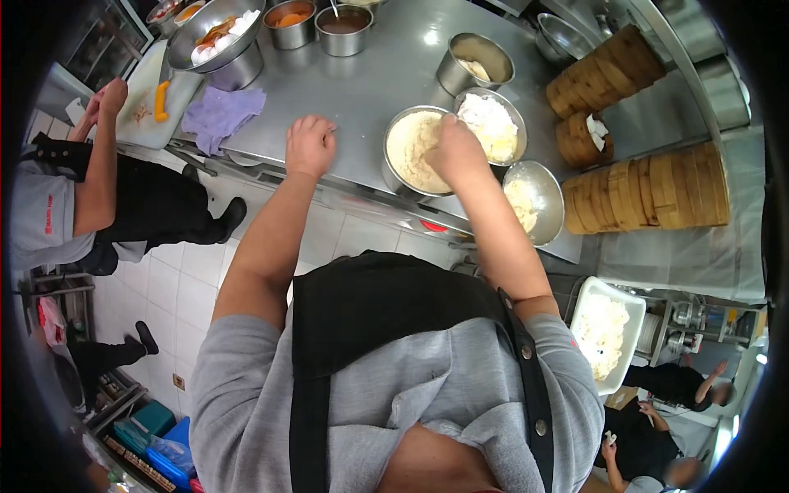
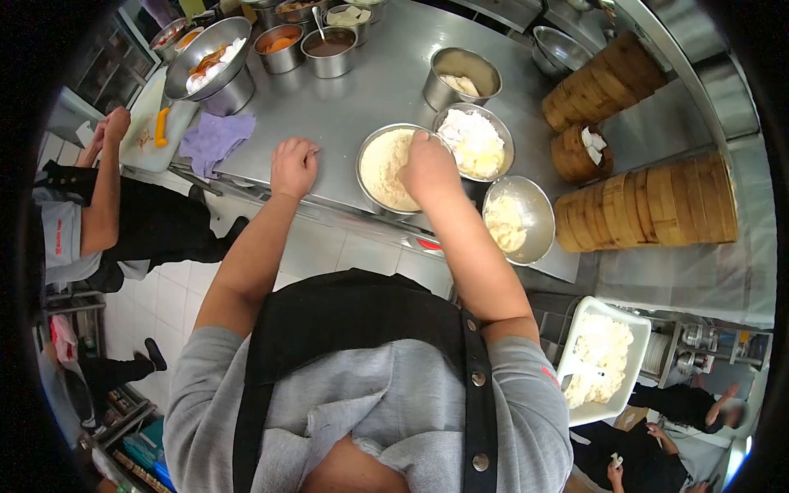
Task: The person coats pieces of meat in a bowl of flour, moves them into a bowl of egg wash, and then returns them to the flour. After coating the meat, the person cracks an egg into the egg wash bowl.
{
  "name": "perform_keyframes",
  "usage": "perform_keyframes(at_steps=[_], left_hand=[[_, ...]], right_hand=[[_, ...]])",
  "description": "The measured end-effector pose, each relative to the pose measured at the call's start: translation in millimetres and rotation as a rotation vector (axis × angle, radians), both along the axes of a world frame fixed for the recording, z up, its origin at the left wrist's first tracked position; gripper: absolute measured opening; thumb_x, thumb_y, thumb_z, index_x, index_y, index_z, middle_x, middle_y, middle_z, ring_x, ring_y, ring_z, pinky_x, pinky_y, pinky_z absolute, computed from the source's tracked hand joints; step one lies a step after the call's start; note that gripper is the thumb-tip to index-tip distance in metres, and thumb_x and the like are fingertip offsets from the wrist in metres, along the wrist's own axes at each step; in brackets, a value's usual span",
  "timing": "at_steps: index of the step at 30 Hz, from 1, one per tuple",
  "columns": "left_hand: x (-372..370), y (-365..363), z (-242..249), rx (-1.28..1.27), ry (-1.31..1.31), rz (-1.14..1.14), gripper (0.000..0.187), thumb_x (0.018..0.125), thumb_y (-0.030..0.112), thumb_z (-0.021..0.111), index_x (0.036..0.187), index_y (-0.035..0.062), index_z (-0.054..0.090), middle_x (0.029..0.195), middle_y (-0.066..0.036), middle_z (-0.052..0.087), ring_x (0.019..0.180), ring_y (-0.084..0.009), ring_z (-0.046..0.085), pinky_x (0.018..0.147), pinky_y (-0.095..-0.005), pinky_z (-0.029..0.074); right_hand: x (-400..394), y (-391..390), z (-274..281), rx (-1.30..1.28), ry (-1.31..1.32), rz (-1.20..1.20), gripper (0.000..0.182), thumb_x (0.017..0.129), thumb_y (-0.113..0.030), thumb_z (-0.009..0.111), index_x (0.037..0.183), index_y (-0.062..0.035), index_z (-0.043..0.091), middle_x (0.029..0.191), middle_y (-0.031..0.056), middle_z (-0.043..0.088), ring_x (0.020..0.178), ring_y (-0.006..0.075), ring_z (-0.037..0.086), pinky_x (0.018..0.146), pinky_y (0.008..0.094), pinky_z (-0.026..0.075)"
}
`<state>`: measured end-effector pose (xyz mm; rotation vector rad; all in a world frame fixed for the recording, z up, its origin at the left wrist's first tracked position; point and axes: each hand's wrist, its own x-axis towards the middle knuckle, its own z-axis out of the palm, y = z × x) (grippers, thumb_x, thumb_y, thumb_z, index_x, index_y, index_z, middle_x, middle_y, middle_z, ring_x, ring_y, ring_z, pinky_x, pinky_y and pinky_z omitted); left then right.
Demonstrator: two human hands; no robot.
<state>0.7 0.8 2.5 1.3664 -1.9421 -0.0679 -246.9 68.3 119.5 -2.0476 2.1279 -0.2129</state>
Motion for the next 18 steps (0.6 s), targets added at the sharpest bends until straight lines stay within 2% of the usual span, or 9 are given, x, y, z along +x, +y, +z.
perform_keyframes(at_steps=[3,6,9,12,13,16,18], left_hand=[[1.3,1.8,1.1,0.010,-0.002,0.003,0.011,0.078,0.008,0.059,0.086,0.0128,0.065,0.095,-0.004,0.061,0.098,-0.0269,0.054,0.087,-0.0395,0.042],[0.2,1.0,0.0,0.013,-0.007,0.003,0.011,0.078,0.008,0.059,0.086,0.0129,0.065,0.095,-0.004,0.061,0.098,-0.0268,0.054,0.087,-0.0394,0.042],[1.0,-0.6,0.8,0.031,-0.016,0.003,0.012,0.078,0.009,0.059,0.086,0.0133,0.065,0.096,-0.003,0.061,0.099,-0.0260,0.054,0.089,-0.0393,0.041],[1.5,2.1,0.1,0.092,-0.025,0.006,0.012,0.077,0.010,0.059,0.087,0.0137,0.065,0.099,-0.002,0.060,0.102,-0.0246,0.052,0.092,-0.0395,0.040],[1.7,1.0,-0.8,0.091,-0.024,0.003,0.012,0.077,0.010,0.059,0.087,0.0138,0.065,0.099,-0.002,0.060,0.102,-0.0247,0.053,0.092,-0.0396,0.040],[-0.2,-0.4,-1.0,0.026,-0.018,0.000,0.011,0.077,0.009,0.059,0.085,0.0133,0.065,0.097,-0.003,0.061,0.098,-0.0261,0.054,0.089,-0.0395,0.041],[-0.6,-0.7,-1.3,-0.019,-0.030,-0.004,0.011,0.078,0.008,0.059,0.085,0.0132,0.065,0.095,-0.003,0.061,0.096,-0.0270,0.055,0.087,-0.0395,0.042]], right_hand=[[-11.1,4.4,27.5,0.103,-0.575,0.032,0.046,0.074,-0.019,0.065,0.109,0.0089,0.053,0.101,0.0234,0.064,0.097,0.0324,0.063,0.083,0.0355,0.049],[-12.8,3.8,20.3,0.120,-0.451,0.059,0.041,0.075,-0.017,0.065,0.106,0.0073,0.055,0.096,0.0221,0.065,0.095,0.0318,0.064,0.084,0.0355,0.049],[-7.3,7.4,27.3,0.144,-0.160,-0.026,0.034,0.077,-0.015,0.063,0.103,0.0056,0.057,0.094,0.0207,0.066,0.093,0.0324,0.064,0.083,0.0363,0.049],[-14.2,14.1,51.5,-0.077,-0.461,-0.006,0.028,0.080,-0.013,0.060,0.103,0.0041,0.058,0.094,0.0200,0.066,0.091,0.0324,0.064,0.083,0.0373,0.050],[-13.4,15.8,61.4,-0.070,-0.486,0.021,0.020,0.086,-0.011,0.054,0.101,0.0013,0.057,0.090,0.0140,0.065,0.078,0.0224,0.064,0.072,0.0334,0.050],[-27.5,-1.7,31.4,0.412,-1.058,0.086,0.019,0.088,-0.011,0.051,0.102,0.0005,0.056,0.088,0.0134,0.063,0.076,0.0200,0.064,0.068,0.0325,0.052],[-32.3,-9.0,22.6,0.423,-0.897,0.125,0.019,0.090,-0.011,0.048,0.104,-0.0004,0.054,0.084,0.0109,0.060,0.070,0.0195,0.062,0.063,0.0328,0.053]])
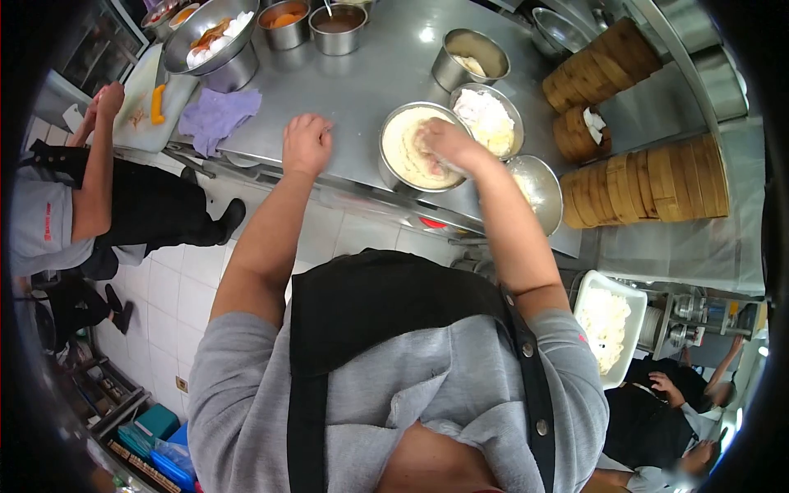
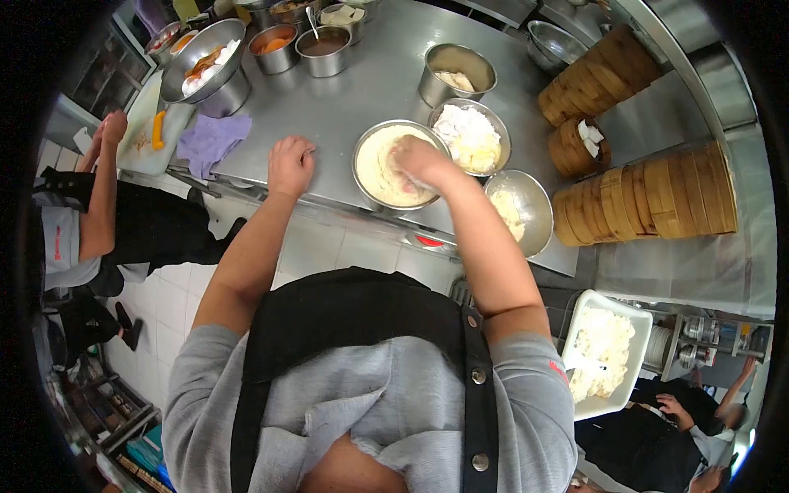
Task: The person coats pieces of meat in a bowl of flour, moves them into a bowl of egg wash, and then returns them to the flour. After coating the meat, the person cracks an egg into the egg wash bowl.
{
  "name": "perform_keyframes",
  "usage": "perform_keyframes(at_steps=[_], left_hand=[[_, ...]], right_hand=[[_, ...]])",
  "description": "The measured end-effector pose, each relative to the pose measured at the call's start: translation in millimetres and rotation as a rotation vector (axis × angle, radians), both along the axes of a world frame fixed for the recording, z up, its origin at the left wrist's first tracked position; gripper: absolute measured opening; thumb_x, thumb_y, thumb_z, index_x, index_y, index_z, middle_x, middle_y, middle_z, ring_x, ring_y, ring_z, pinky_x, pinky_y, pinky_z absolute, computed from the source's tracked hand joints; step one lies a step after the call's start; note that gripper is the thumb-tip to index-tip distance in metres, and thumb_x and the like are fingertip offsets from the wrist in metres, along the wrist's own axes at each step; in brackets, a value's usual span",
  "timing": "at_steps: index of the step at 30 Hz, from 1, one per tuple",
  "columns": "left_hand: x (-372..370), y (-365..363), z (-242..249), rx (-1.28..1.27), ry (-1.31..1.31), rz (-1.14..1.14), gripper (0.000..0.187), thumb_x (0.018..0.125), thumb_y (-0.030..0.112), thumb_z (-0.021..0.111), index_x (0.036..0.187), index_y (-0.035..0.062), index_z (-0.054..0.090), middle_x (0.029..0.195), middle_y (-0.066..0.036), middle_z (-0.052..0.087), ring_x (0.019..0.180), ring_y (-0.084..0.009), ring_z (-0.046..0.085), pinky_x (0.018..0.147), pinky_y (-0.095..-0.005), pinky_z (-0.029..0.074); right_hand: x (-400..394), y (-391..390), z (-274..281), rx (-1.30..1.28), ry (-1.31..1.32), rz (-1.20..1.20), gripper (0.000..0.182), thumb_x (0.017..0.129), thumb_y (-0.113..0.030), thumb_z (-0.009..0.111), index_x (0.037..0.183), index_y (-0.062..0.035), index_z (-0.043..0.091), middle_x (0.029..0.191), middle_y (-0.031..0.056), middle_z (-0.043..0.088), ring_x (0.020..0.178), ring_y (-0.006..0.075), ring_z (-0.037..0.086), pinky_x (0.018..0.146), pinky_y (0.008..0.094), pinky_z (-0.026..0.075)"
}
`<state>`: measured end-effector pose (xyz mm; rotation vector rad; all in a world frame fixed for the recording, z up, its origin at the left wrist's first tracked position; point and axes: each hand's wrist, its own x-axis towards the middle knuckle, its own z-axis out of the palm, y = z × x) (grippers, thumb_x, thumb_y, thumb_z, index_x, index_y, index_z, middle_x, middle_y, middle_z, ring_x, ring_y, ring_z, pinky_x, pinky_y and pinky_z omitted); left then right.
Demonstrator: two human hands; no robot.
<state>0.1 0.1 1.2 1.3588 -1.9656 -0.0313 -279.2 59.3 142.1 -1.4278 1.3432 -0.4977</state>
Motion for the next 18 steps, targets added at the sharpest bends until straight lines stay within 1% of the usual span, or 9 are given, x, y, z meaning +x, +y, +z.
perform_keyframes(at_steps=[2,3,6,7,8,11,14,15,18], left_hand=[[2.1,-1.8,-3.8,-0.023,-0.024,0.011,0.011,0.077,0.008,0.059,0.085,0.0135,0.065,0.095,-0.003,0.061,0.096,-0.0272,0.055,0.086,-0.0399,0.042],[3.3,0.0,-3.8,0.006,-0.024,0.013,0.011,0.077,0.008,0.059,0.084,0.0136,0.065,0.095,-0.003,0.061,0.096,-0.0273,0.055,0.086,-0.0401,0.042],[0.4,0.4,-0.6,0.050,-0.014,0.016,0.010,0.077,0.009,0.059,0.084,0.0137,0.065,0.094,-0.003,0.061,0.095,-0.0276,0.055,0.085,-0.0406,0.042],[-0.1,0.6,-0.3,0.039,-0.012,0.014,0.010,0.077,0.009,0.059,0.084,0.0136,0.065,0.094,-0.003,0.061,0.096,-0.0276,0.054,0.085,-0.0407,0.042],[0.3,-1.0,1.0,0.026,-0.010,0.015,0.010,0.077,0.009,0.059,0.083,0.0135,0.065,0.093,-0.003,0.061,0.096,-0.0276,0.054,0.085,-0.0407,0.042],[2.2,-0.8,-3.9,0.086,-0.029,0.033,0.010,0.078,0.011,0.059,0.085,0.0144,0.066,0.098,-0.003,0.061,0.099,-0.0267,0.053,0.089,-0.0406,0.041],[1.5,-1.4,-2.0,0.064,-0.011,0.017,0.011,0.078,0.011,0.059,0.086,0.0137,0.066,0.098,-0.004,0.061,0.099,-0.0268,0.053,0.089,-0.0406,0.041],[1.8,-1.6,-3.2,0.059,-0.019,0.009,0.011,0.078,0.011,0.059,0.086,0.0135,0.066,0.098,-0.004,0.061,0.099,-0.0269,0.053,0.089,-0.0405,0.041],[2.5,-6.5,-4.1,0.047,-0.019,0.014,0.011,0.078,0.011,0.059,0.086,0.0131,0.066,0.098,-0.004,0.061,0.100,-0.0271,0.053,0.090,-0.0405,0.041]], right_hand=[[-0.1,-11.7,-3.3,-0.029,0.151,0.084,0.019,0.091,-0.011,0.045,0.107,-0.0013,0.052,0.080,0.0084,0.057,0.064,0.0191,0.061,0.059,0.0332,0.053],[5.4,-6.8,9.1,-0.036,0.051,-0.019,0.018,0.091,-0.010,0.043,0.104,-0.0008,0.052,0.078,0.0082,0.057,0.061,0.0187,0.060,0.059,0.0331,0.053],[15.8,2.7,23.8,0.051,-0.159,0.045,0.017,0.092,-0.011,0.043,0.101,-0.0002,0.052,0.077,0.0077,0.057,0.062,0.0167,0.060,0.058,0.0314,0.053],[23.5,-8.2,-6.1,0.047,0.129,0.209,0.017,0.092,-0.012,0.045,0.101,0.0000,0.052,0.075,0.0071,0.057,0.061,0.0153,0.060,0.054,0.0299,0.052],[10.7,-10.8,-22.2,0.061,0.109,0.182,0.017,0.091,-0.012,0.045,0.101,0.0002,0.052,0.074,0.0073,0.057,0.061,0.0158,0.060,0.053,0.0302,0.052],[14.1,-10.5,0.8,0.018,0.007,0.193,0.017,0.091,-0.011,0.047,0.101,0.0015,0.053,0.073,0.0083,0.058,0.060,0.0177,0.060,0.051,0.0324,0.050],[24.1,-13.0,-0.6,0.128,-0.140,0.017,0.018,0.091,-0.010,0.046,0.103,0.0017,0.053,0.073,0.0087,0.059,0.060,0.0173,0.061,0.050,0.0319,0.050],[31.5,-20.7,-17.4,0.129,0.185,0.088,0.019,0.090,-0.009,0.045,0.103,0.0011,0.054,0.073,0.0087,0.059,0.060,0.0166,0.059,0.049,0.0305,0.049],[16.4,-32.0,-11.2,0.108,0.089,0.193,0.019,0.088,-0.009,0.045,0.102,0.0012,0.054,0.072,0.0085,0.058,0.058,0.0168,0.058,0.049,0.0308,0.049]])
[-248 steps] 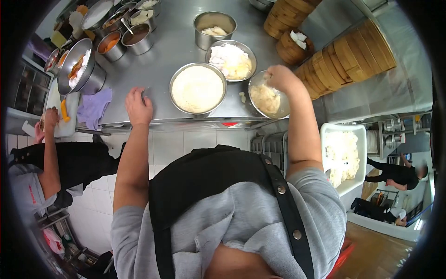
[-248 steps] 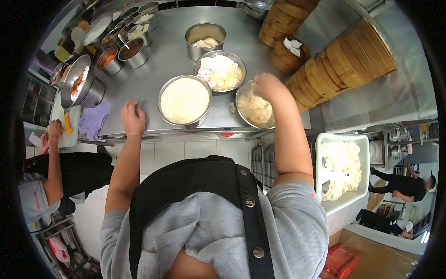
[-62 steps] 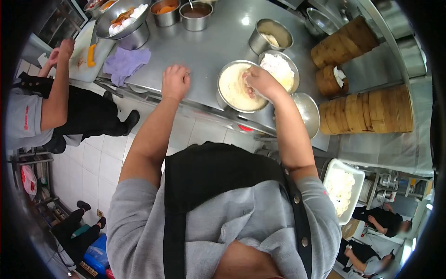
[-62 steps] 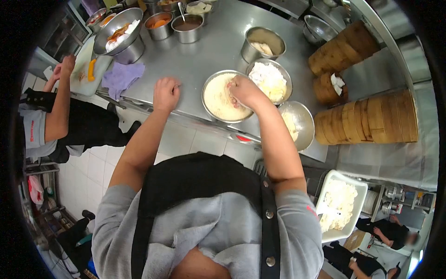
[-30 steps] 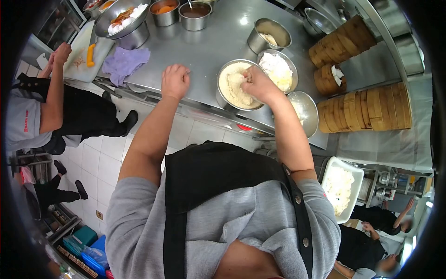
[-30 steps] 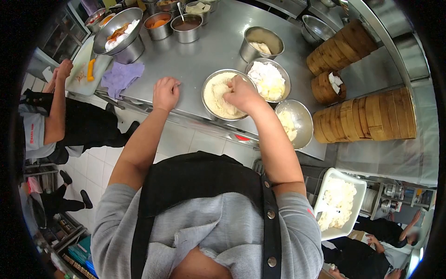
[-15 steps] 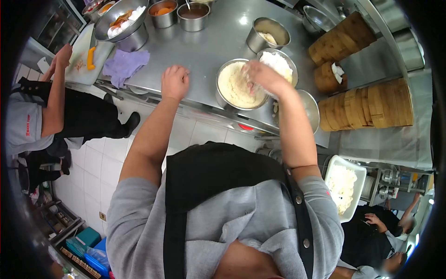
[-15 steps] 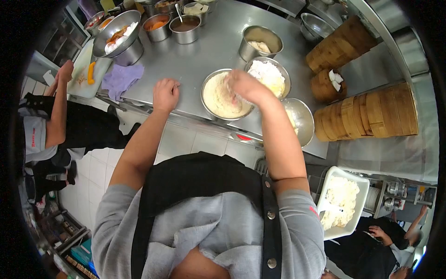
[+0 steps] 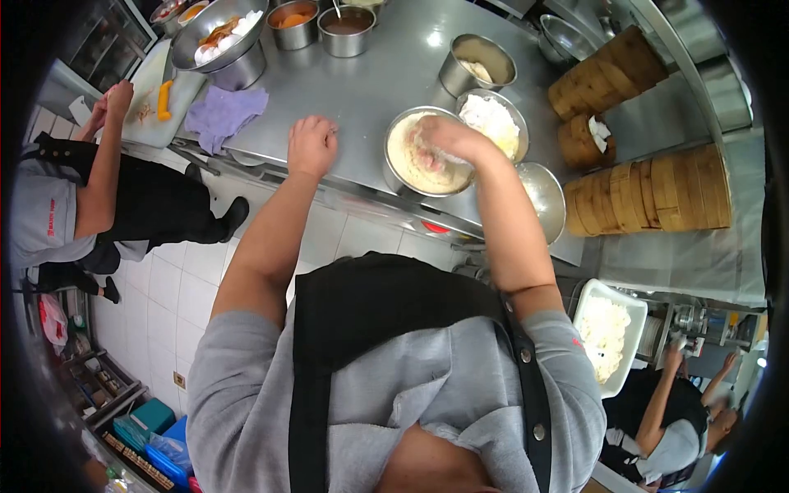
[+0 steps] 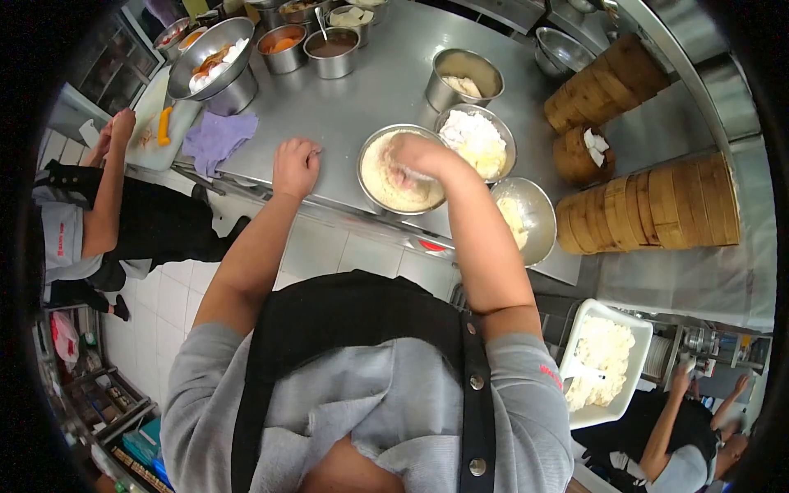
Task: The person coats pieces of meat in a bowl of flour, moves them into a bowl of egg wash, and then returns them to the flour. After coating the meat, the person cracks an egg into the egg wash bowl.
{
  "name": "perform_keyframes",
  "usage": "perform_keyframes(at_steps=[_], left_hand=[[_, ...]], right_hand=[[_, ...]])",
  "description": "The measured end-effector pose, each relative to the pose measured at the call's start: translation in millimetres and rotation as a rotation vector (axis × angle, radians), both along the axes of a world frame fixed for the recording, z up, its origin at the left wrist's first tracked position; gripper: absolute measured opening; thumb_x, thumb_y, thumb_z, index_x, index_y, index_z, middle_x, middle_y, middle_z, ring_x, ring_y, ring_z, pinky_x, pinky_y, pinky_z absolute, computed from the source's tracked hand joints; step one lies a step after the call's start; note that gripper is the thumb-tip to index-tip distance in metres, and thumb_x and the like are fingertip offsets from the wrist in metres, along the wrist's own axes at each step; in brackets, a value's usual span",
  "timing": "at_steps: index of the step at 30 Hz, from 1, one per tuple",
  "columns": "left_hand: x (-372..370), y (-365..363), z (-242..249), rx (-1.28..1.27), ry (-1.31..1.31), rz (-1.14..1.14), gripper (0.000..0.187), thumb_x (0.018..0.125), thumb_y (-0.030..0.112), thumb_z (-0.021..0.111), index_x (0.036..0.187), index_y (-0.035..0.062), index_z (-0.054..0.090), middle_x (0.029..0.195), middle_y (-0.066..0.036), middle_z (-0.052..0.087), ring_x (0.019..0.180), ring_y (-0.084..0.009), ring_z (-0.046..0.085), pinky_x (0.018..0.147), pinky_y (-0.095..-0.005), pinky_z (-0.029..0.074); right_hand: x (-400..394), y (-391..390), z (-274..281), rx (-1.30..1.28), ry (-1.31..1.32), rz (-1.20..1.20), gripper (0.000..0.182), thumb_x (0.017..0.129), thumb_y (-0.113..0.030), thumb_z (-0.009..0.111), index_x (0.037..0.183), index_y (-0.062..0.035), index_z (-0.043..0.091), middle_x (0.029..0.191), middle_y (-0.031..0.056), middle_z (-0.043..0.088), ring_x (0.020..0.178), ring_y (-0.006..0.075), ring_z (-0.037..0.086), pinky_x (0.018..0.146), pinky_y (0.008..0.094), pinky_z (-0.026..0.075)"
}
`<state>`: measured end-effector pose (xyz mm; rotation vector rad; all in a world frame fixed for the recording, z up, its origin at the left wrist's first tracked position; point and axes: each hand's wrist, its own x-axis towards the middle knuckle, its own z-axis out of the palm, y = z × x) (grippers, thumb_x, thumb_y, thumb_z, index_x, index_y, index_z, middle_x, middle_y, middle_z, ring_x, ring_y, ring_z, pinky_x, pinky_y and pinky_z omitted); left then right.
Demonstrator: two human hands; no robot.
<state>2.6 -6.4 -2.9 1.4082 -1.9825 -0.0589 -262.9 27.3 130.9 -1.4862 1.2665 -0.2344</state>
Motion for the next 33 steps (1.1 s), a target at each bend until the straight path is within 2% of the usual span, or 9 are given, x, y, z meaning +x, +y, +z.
perform_keyframes(at_steps=[8,9,12,22,26,27,30,31,33], left_hand=[[-0.6,4.7,-2.0,-0.018,-0.003,0.010,0.011,0.077,0.011,0.059,0.086,0.0135,0.065,0.098,-0.004,0.060,0.100,-0.0268,0.052,0.091,-0.0408,0.040],[-0.3,5.9,-1.4,-0.016,0.000,0.007,0.011,0.077,0.010,0.059,0.085,0.0132,0.065,0.097,-0.004,0.060,0.098,-0.0273,0.053,0.088,-0.0410,0.041],[-1.2,8.1,0.2,-0.024,-0.003,-0.011,0.010,0.077,0.007,0.059,0.084,0.0127,0.064,0.096,-0.004,0.060,0.093,-0.0284,0.053,0.084,-0.0414,0.042],[-2.5,1.7,3.0,-0.001,0.013,0.016,0.010,0.076,0.011,0.060,0.085,0.0139,0.065,0.096,-0.003,0.060,0.099,-0.0254,0.053,0.089,-0.0402,0.041],[-1.1,5.2,1.7,0.017,0.017,0.010,0.010,0.076,0.011,0.060,0.084,0.0146,0.065,0.096,-0.002,0.060,0.098,-0.0252,0.054,0.088,-0.0402,0.041],[-1.4,4.8,1.7,0.013,0.021,0.009,0.010,0.076,0.011,0.060,0.084,0.0145,0.065,0.096,-0.002,0.060,0.098,-0.0251,0.054,0.088,-0.0402,0.041],[-1.5,5.3,2.1,-0.006,0.027,0.003,0.010,0.076,0.010,0.060,0.084,0.0139,0.065,0.095,-0.003,0.060,0.097,-0.0257,0.054,0.087,-0.0402,0.041],[-1.6,5.9,3.7,-0.018,0.025,-0.001,0.009,0.077,0.010,0.059,0.084,0.0133,0.065,0.094,-0.003,0.060,0.096,-0.0265,0.054,0.086,-0.0404,0.042],[-1.3,6.9,6.1,-0.025,0.018,-0.004,0.009,0.078,0.010,0.059,0.084,0.0128,0.065,0.094,-0.004,0.061,0.095,-0.0272,0.054,0.085,-0.0405,0.042]], right_hand=[[-11.7,-5.9,3.7,0.003,-0.097,-0.067,0.020,0.087,-0.012,0.049,0.101,0.0003,0.057,0.069,0.0044,0.055,0.058,0.0138,0.054,0.047,0.0283,0.045],[-4.7,2.3,20.3,-0.028,-0.099,-0.246,0.020,0.087,-0.011,0.048,0.101,0.0004,0.057,0.070,0.0040,0.055,0.057,0.0135,0.054,0.046,0.0284,0.043],[-4.1,-0.3,-5.8,-0.030,-0.048,-0.114,0.020,0.090,-0.017,0.048,0.088,0.0006,0.058,0.068,0.0088,0.057,0.057,0.0170,0.056,0.047,0.0328,0.046],[-1.9,32.2,2.3,-0.070,-0.010,-0.109,0.015,0.086,-0.007,0.043,0.096,-0.0036,0.053,0.070,0.0035,0.051,0.060,0.0142,0.053,0.053,0.0289,0.046],[-16.8,33.3,29.5,-0.082,-0.192,-0.271,0.019,0.089,-0.007,0.042,0.101,0.0010,0.053,0.076,0.0098,0.057,0.063,0.0172,0.057,0.057,0.0325,0.050],[-13.4,34.9,32.8,-0.099,-0.102,-0.341,0.021,0.086,-0.011,0.051,0.103,0.0001,0.055,0.075,0.0124,0.060,0.072,0.0235,0.063,0.068,0.0363,0.053],[7.5,43.8,13.4,-0.540,0.423,-0.152,0.030,0.082,-0.019,0.060,0.106,-0.0015,0.055,0.088,0.0178,0.062,0.091,0.0302,0.064,0.081,0.0387,0.052],[25.6,46.5,14.2,-0.500,0.680,-0.128,0.045,0.077,-0.026,0.068,0.110,-0.0004,0.053,0.103,0.0235,0.058,0.105,0.0354,0.059,0.090,0.0394,0.049],[42.8,53.7,11.3,-0.493,0.807,-0.152,0.050,0.075,-0.025,0.070,0.112,0.0018,0.051,0.110,0.0254,0.055,0.107,0.0360,0.058,0.090,0.0399,0.049]])
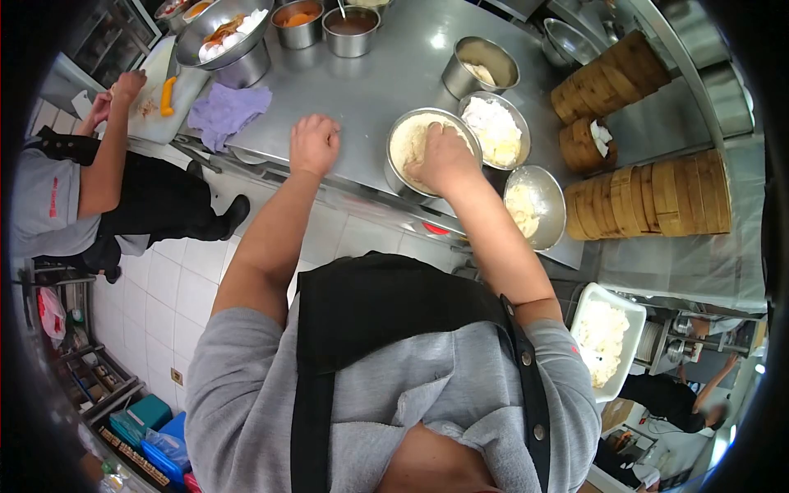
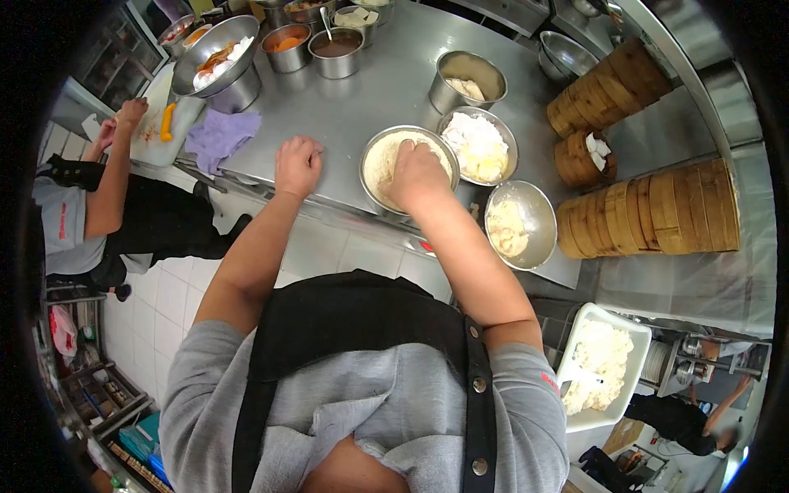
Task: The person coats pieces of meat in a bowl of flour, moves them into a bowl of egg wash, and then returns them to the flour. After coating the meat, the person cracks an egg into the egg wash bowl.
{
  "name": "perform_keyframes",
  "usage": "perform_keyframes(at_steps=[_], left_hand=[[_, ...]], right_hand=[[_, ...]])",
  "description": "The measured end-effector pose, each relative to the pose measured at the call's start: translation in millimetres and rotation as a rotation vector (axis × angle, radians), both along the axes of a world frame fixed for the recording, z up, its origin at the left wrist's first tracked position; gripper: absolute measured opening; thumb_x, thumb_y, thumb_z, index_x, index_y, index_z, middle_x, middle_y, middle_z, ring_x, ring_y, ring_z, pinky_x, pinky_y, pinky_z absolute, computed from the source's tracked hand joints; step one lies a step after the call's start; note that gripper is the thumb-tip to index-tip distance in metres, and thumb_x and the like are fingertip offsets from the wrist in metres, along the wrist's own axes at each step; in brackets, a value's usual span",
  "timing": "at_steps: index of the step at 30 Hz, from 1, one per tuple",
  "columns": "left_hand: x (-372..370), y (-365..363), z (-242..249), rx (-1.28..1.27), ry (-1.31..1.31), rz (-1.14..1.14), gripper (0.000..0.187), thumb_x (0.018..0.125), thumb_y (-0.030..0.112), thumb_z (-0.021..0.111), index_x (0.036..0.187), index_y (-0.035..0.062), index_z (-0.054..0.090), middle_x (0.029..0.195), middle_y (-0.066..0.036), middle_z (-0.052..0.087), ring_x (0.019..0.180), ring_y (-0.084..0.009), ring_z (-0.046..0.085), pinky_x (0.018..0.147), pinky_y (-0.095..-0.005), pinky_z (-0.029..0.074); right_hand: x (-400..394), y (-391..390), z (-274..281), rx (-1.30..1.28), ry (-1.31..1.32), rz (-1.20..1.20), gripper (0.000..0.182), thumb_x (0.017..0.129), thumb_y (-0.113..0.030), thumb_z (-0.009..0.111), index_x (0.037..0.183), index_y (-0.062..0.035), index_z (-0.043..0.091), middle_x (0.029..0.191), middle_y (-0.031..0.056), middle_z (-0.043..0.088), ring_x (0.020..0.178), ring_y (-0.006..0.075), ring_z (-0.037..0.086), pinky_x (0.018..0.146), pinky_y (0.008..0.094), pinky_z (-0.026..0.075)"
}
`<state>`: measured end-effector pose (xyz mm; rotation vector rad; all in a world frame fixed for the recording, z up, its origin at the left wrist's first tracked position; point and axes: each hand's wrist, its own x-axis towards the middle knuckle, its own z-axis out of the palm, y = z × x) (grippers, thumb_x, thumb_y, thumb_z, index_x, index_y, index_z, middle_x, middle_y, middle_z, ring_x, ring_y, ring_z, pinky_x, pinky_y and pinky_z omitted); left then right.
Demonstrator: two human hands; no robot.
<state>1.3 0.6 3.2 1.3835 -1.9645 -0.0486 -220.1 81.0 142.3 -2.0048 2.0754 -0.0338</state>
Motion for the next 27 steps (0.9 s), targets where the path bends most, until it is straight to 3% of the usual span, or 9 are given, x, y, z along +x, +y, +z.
perform_keyframes(at_steps=[5,8,11,14,17,18,21,25,27], left_hand=[[-0.1,0.6,0.7,0.026,0.008,-0.003,0.009,0.078,0.010,0.059,0.084,0.0131,0.065,0.094,-0.004,0.061,0.096,-0.0269,0.054,0.086,-0.0399,0.042],[0.0,0.0,-2.0,0.002,0.012,0.002,0.009,0.078,0.010,0.058,0.084,0.0131,0.065,0.094,-0.004,0.061,0.096,-0.0268,0.054,0.086,-0.0398,0.042],[-0.1,0.8,-0.6,0.022,0.012,-0.001,0.010,0.078,0.010,0.058,0.085,0.0131,0.065,0.094,-0.004,0.060,0.097,-0.0266,0.054,0.087,-0.0396,0.041],[0.4,0.0,-1.1,0.018,0.009,-0.002,0.011,0.078,0.010,0.058,0.086,0.0134,0.065,0.094,-0.004,0.060,0.098,-0.0264,0.054,0.088,-0.0397,0.041],[0.8,-0.7,-4.5,0.030,-0.001,-0.006,0.012,0.078,0.009,0.059,0.086,0.0137,0.065,0.095,-0.003,0.060,0.098,-0.0263,0.053,0.089,-0.0397,0.041],[0.8,-0.2,-4.6,0.022,0.003,-0.008,0.011,0.078,0.009,0.059,0.086,0.0137,0.065,0.095,-0.003,0.060,0.098,-0.0264,0.053,0.089,-0.0399,0.041],[-0.1,-0.7,-3.8,0.011,0.004,-0.015,0.011,0.077,0.010,0.059,0.086,0.0138,0.065,0.096,-0.003,0.060,0.099,-0.0263,0.053,0.089,-0.0402,0.041],[2.2,-0.3,-8.3,0.054,-0.004,0.008,0.011,0.077,0.011,0.060,0.086,0.0141,0.066,0.100,-0.003,0.060,0.102,-0.0260,0.053,0.091,-0.0406,0.040],[1.3,-1.9,-7.2,0.058,0.005,0.007,0.011,0.077,0.011,0.060,0.087,0.0140,0.065,0.100,-0.003,0.060,0.102,-0.0261,0.053,0.092,-0.0408,0.040]], right_hand=[[-12.3,-9.3,-12.8,-0.086,0.113,-0.045,0.052,0.072,-0.021,0.073,0.111,0.0054,0.050,0.106,0.0253,0.058,0.099,0.0370,0.061,0.089,0.0400,0.049],[-37.0,-11.7,3.0,-0.104,-0.322,0.004,0.048,0.073,-0.019,0.070,0.111,0.0066,0.053,0.101,0.0254,0.062,0.097,0.0364,0.062,0.087,0.0396,0.049],[-43.7,-11.3,14.9,0.029,-0.450,0.007,0.042,0.076,-0.017,0.066,0.108,0.0073,0.056,0.098,0.0255,0.064,0.097,0.0352,0.062,0.086,0.0390,0.048],[-56.3,-15.8,-2.8,-0.096,-0.338,0.005,0.038,0.077,-0.018,0.065,0.105,0.0045,0.057,0.096,0.0229,0.064,0.095,0.0337,0.063,0.084,0.0380,0.048],[-57.9,-14.7,16.5,-0.137,-0.639,-0.031,0.031,0.079,-0.019,0.063,0.102,0.0015,0.059,0.091,0.0193,0.065,0.090,0.0302,0.063,0.081,0.0358,0.048],[-52.6,-13.0,22.1,-0.016,-0.794,-0.083,0.023,0.082,-0.016,0.060,0.099,-0.0005,0.059,0.087,0.0164,0.066,0.083,0.0255,0.064,0.079,0.0346,0.048],[-43.6,-31.2,-31.9,0.255,-0.690,0.067,0.013,0.087,-0.005,0.049,0.098,-0.0020,0.055,0.081,0.0057,0.058,0.066,0.0147,0.057,0.056,0.0277,0.047],[-53.6,-27.5,7.7,0.254,-1.168,-0.033,0.009,0.086,-0.002,0.047,0.093,-0.0016,0.053,0.073,0.0033,0.057,0.062,0.0138,0.056,0.052,0.0273,0.046],[-45.2,-25.8,15.9,0.295,-1.048,-0.060,0.012,0.087,-0.005,0.046,0.095,-0.0031,0.054,0.072,0.0030,0.054,0.060,0.0130,0.054,0.051,0.0276,0.045]])
